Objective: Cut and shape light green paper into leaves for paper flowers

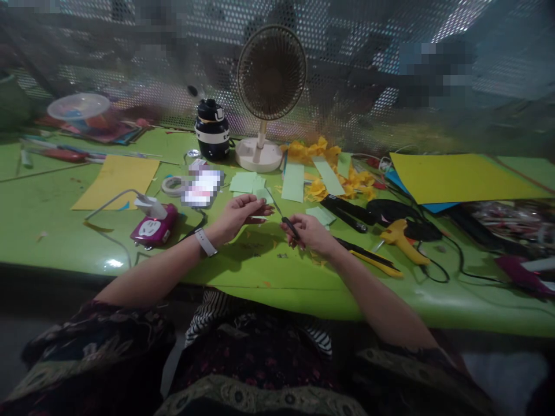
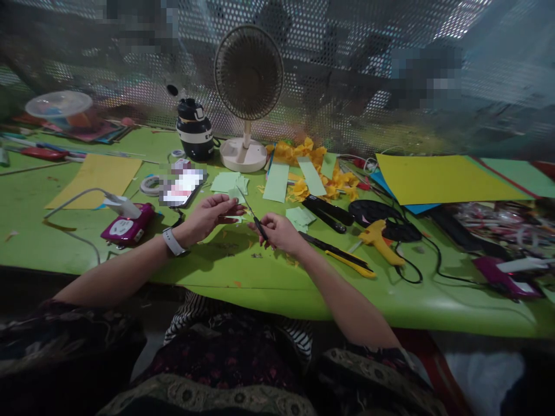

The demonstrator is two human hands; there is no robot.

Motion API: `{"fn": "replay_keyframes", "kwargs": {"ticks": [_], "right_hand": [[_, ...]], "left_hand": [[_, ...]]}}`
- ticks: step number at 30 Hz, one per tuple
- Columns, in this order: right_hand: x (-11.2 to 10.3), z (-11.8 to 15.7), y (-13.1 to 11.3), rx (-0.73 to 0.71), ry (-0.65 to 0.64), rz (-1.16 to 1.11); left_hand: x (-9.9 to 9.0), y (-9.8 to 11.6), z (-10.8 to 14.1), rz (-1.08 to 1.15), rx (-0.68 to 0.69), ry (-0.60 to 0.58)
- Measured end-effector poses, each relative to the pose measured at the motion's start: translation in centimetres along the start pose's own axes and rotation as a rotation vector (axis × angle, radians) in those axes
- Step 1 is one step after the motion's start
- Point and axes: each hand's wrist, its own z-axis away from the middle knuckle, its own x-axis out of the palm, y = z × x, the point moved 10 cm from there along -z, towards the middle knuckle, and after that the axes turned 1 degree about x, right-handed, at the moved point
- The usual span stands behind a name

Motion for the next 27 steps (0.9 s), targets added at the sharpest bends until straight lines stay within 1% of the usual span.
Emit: {"fn": "replay_keyframes", "kwargs": {"ticks": [5, 13, 18, 24, 27], "right_hand": [[0.0, -0.1, 0.2, 0.003, -0.006, -0.027], [0.1, 0.3, -0.3, 0.014, 0.002, -0.036], [-0.2, 0.3, -0.1, 0.012, 0.007, -0.002], [-0.4, -0.2, 0.1, 0.008, 0.007, -0.002], [-0.4, -0.4, 0.2, -0.001, -0.004, -0.013]], "left_hand": [[-0.1, 0.1, 0.0, -0.005, 0.007, 0.001], [-0.6, 0.2, -0.2, -0.013, 0.016, 0.038], [-1.0, 0.4, -0.2, -0.021, 0.035, 0.061], [-0.5, 0.0, -0.4, -0.077, 0.034, -0.009], [-0.3, -0.1, -0.4, -0.085, 0.026, -0.020]]}}
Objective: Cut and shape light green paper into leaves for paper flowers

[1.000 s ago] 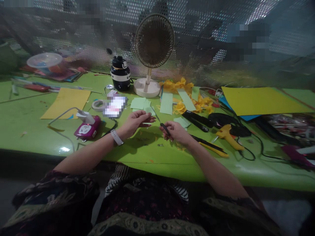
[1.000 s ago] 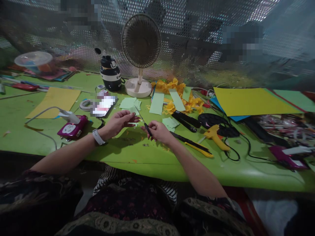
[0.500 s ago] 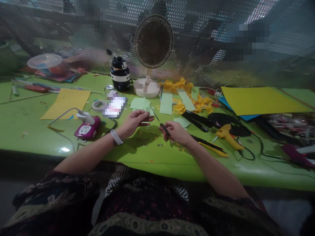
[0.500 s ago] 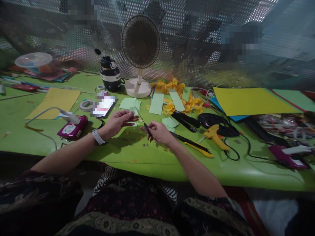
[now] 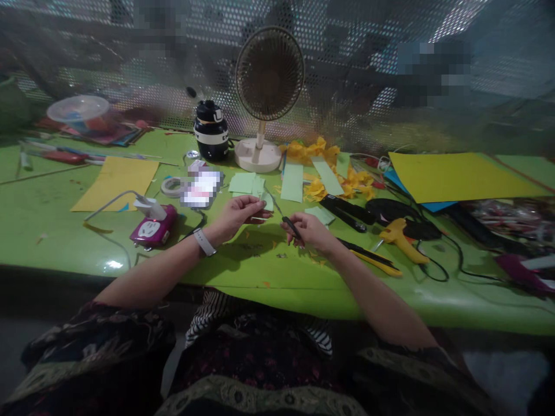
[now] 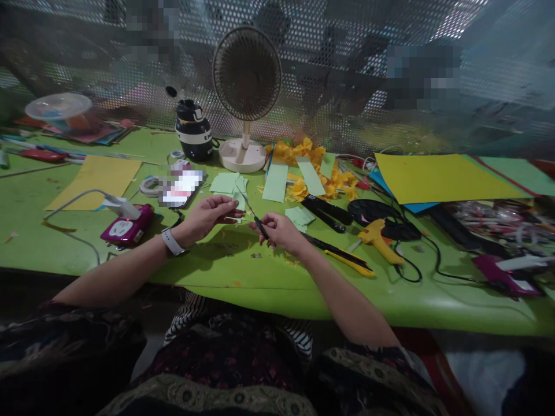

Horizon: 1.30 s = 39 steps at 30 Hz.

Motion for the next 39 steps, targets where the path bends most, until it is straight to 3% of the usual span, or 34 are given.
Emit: {"fn": "replay_keyframes", "kwargs": {"ticks": [30, 39], "right_hand": [[-0.6, -0.4, 0.3, -0.059, 0.010, -0.080], [-0.5, 0.5, -0.7, -0.023, 0.036, -0.062]], "left_hand": [[-1.1, 0.5, -0.3, 0.045, 0.039, 0.025], [-1.3, 0.6, -0.4, 0.045, 0.058, 0.029]]}}
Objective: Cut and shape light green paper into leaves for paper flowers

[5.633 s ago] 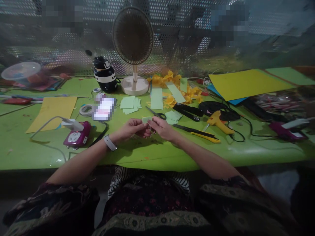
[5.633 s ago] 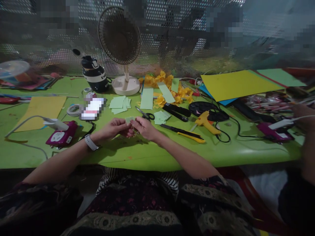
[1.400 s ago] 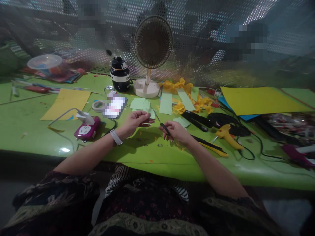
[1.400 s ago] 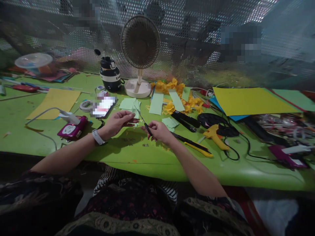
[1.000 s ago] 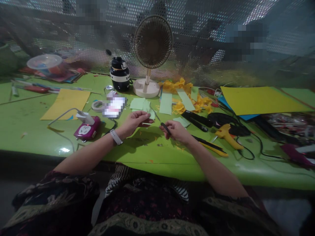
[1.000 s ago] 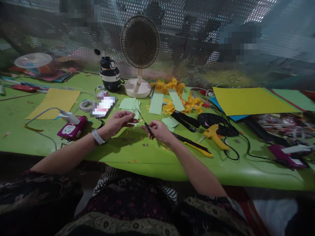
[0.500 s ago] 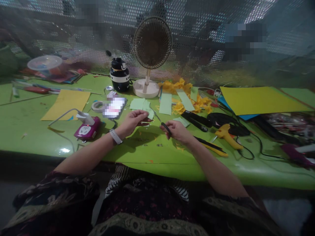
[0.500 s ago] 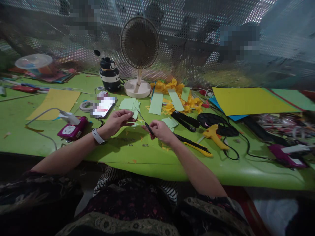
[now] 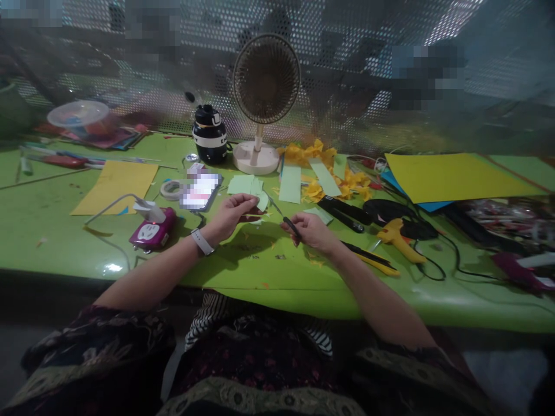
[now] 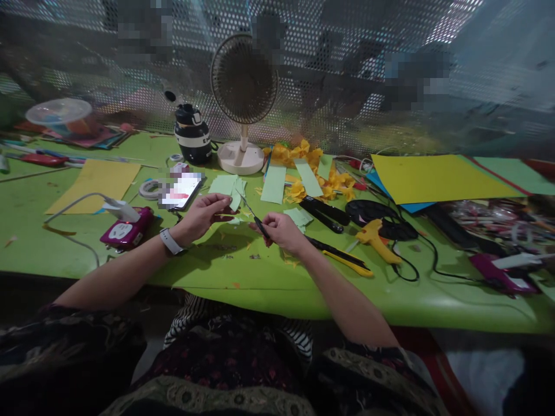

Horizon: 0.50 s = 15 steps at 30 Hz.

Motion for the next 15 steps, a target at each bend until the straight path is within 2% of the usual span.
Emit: {"fn": "replay_keyframes", "kwargs": {"ticks": [8, 15], "right_hand": [[-0.9, -0.6, 0.4, -0.073, 0.018, -0.001], [-1.4, -0.8, 0.5, -0.058, 0.060, 0.016]], "left_hand": [[-0.4, 0.1, 0.0, 0.003, -0.006, 0.035], [-0.2, -0.2, 0.0, 0.014, -0.028, 0.024]]}}
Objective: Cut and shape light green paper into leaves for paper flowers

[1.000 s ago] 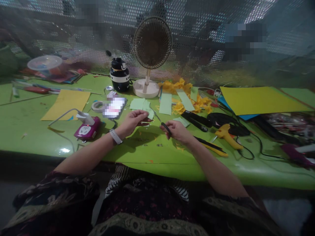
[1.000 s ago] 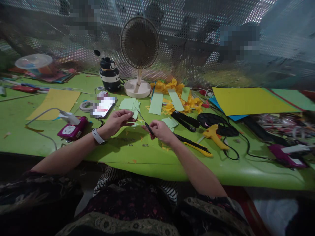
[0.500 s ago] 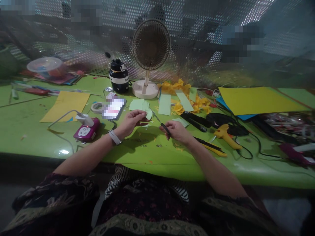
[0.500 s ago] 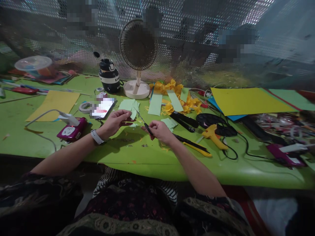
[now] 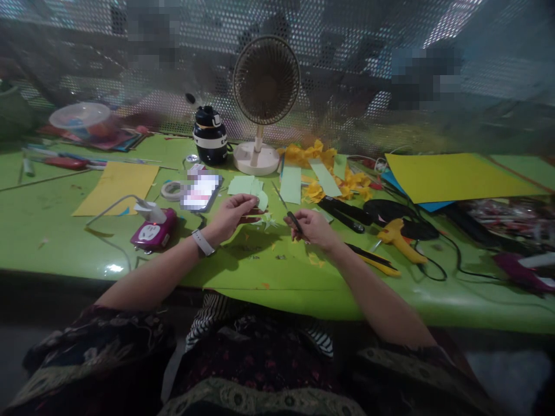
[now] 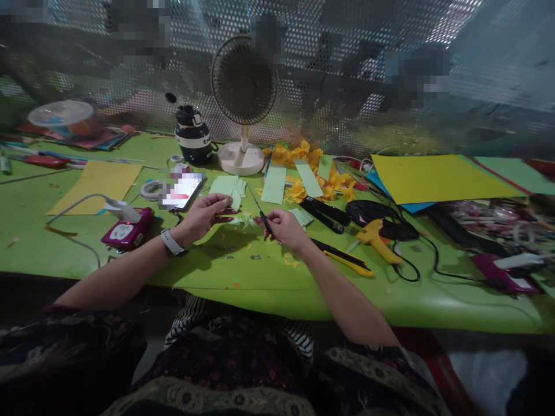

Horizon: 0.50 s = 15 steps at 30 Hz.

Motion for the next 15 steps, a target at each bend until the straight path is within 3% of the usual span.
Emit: {"fn": "replay_keyframes", "kwargs": {"ticks": [15], "right_hand": [[2.1, 0.8, -0.4, 0.025, -0.067, 0.068]], "left_hand": [[1.5, -1.3, 0.7, -0.055, -0.105, -0.049]]}}
